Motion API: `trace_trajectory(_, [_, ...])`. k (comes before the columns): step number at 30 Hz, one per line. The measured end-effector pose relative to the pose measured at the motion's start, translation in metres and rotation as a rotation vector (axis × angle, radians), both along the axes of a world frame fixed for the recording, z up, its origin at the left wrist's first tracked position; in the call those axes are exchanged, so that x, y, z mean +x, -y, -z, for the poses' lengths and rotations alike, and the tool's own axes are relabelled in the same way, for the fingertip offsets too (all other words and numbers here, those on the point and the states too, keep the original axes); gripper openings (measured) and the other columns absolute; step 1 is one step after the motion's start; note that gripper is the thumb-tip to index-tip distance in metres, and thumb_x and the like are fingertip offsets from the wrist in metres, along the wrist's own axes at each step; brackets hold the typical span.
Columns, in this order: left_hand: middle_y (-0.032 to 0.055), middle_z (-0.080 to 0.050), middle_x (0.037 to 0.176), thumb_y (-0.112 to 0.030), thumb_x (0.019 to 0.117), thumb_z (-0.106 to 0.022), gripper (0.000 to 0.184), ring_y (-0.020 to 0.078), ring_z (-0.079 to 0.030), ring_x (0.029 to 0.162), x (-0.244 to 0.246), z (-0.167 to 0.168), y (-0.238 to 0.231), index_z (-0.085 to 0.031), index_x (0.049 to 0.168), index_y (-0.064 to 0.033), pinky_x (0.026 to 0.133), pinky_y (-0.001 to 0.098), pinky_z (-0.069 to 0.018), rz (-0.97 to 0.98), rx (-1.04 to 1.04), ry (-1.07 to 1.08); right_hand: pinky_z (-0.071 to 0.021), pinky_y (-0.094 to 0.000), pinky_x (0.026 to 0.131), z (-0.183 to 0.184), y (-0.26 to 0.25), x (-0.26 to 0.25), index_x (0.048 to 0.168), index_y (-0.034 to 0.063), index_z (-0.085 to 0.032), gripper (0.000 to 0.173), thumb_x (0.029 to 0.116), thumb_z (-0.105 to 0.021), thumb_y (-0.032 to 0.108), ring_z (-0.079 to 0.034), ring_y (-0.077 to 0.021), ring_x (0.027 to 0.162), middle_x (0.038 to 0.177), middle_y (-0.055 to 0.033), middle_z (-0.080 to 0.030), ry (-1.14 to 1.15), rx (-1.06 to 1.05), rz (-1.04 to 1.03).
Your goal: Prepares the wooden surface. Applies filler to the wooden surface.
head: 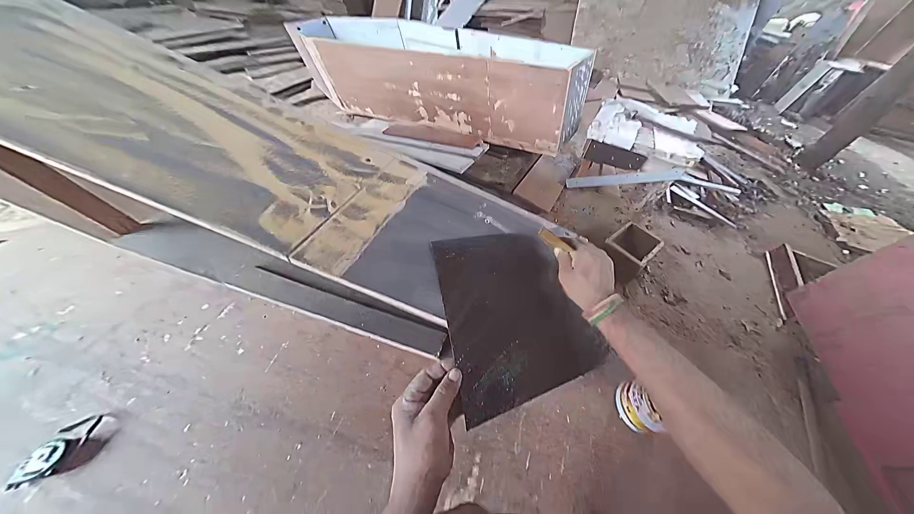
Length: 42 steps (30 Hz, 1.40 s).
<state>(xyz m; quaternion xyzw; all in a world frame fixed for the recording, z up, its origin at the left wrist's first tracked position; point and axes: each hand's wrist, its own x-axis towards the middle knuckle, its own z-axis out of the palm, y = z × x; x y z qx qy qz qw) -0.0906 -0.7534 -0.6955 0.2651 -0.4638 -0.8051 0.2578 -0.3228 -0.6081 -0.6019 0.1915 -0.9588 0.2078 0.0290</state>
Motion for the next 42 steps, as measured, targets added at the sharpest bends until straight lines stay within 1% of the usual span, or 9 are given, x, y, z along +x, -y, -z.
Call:
trace_trajectory(5, [0.0118,-0.072,0.083,0.001,0.0931,-0.058,0.013,0.0155,-0.069,0.067,0.0,0.004,0.004,-0.07,0.099,0.004,0.06,0.03,-0.0607,0.003,-0.031,0.002,-0.0618,-0.0425,0.082,0.051,-0.031,0.114,0.109,0.0081,-0.076,0.028,0.0899,-0.056,0.011,-0.073,-0.0254,0.1,0.112,-0.0082,-0.076,-0.345,-0.192,-0.593])
trace_trajectory(8, [0.0111,-0.072,0.083,0.002,0.0926,-0.059,0.013,0.015,-0.069,0.067,-0.001,0.003,0.002,-0.07,0.099,0.004,0.06,0.0297,-0.0609,-0.007,-0.027,0.017,-0.0601,-0.0354,0.088,0.038,-0.063,0.171,0.113,0.0103,-0.071,0.023,0.0947,-0.059,0.018,-0.072,-0.0213,0.104,0.114,-0.0071,-0.075,-0.315,-0.247,-0.883])
trace_trajectory(14, [0.0108,-0.073,0.083,0.004,0.0929,-0.057,0.015,0.0146,-0.071,0.068,0.0,-0.002,0.0,-0.071,0.099,0.0038,0.062,0.03,-0.0624,-0.012,-0.023,0.007,-0.0609,-0.0428,0.08,0.035,-0.09,0.1,0.107,0.0091,-0.077,0.033,0.1011,-0.05,0.027,-0.075,-0.0236,0.096,0.105,-0.008,-0.078,-0.319,-0.158,-0.347])
trace_trajectory(20, [0.0116,-0.073,0.083,0.004,0.0927,-0.057,0.015,0.0154,-0.071,0.068,0.001,-0.006,0.001,-0.071,0.098,0.0037,0.062,0.0304,-0.0619,-0.031,-0.029,0.043,-0.0592,-0.0326,0.087,0.029,-0.123,0.176,0.112,0.0107,-0.071,0.021,0.0973,-0.056,0.012,-0.072,-0.0189,0.105,0.116,-0.0062,-0.075,-0.256,-0.229,-0.86])
trace_trajectory(25, [0.0082,-0.073,0.079,0.004,0.092,-0.057,0.015,0.013,-0.07,0.065,0.001,-0.006,0.002,-0.071,0.095,0.0016,0.06,0.0285,-0.061,-0.017,-0.073,0.035,-0.0627,-0.0396,0.075,0.045,-0.127,0.136,0.105,0.0128,-0.077,0.026,0.0973,-0.054,0.023,-0.075,-0.02,0.091,0.103,-0.0033,-0.077,-0.329,-0.105,-0.405])
trace_trajectory(29, [0.0078,-0.073,0.077,0.005,0.0926,-0.057,0.014,0.0124,-0.069,0.063,0.001,-0.01,0.007,-0.071,0.092,0.0011,0.059,0.0281,-0.0611,-0.018,-0.083,0.063,-0.0622,-0.0362,0.079,0.026,-0.116,0.161,0.109,0.0134,-0.074,0.02,0.0942,-0.06,0.012,-0.074,-0.0173,0.094,0.108,-0.002,-0.077,-0.244,-0.273,-0.704])
trace_trajectory(36, [0.0136,-0.073,0.081,0.004,0.0957,-0.057,0.013,0.0174,-0.071,0.065,-0.005,-0.014,0.014,-0.07,0.097,0.0046,0.059,0.0324,-0.0619,0.019,-0.044,0.095,-0.0501,-0.0548,0.098,0.016,-0.078,-0.01,0.12,0.0002,-0.069,0.041,0.1078,-0.041,0.027,-0.067,-0.0372,0.115,0.121,-0.0207,-0.07,0.07,0.082,-0.076])
trace_trajectory(39, [0.0135,-0.073,0.08,0.004,0.0961,-0.056,0.014,0.017,-0.071,0.064,-0.006,-0.016,0.019,-0.07,0.096,0.0044,0.059,0.0324,-0.062,0.014,-0.056,0.113,-0.0512,-0.0551,0.1,0.027,-0.087,0.037,0.129,0.0063,-0.067,0.037,0.1058,-0.045,0.024,-0.065,-0.0358,0.12,0.125,-0.0179,-0.07,0.082,0.11,-0.203])
trace_trajectory(42, [0.0123,-0.074,0.078,0.004,0.0964,-0.056,0.015,0.0161,-0.071,0.063,-0.005,-0.014,0.022,-0.071,0.094,0.0032,0.058,0.0311,-0.0617,0.015,-0.053,0.116,-0.0621,-0.047,0.083,0.043,-0.123,0.118,0.112,0.0109,-0.075,0.026,0.0894,-0.062,0.013,-0.074,-0.0257,0.101,0.11,-0.0072,-0.076,-0.141,-0.078,-0.5])
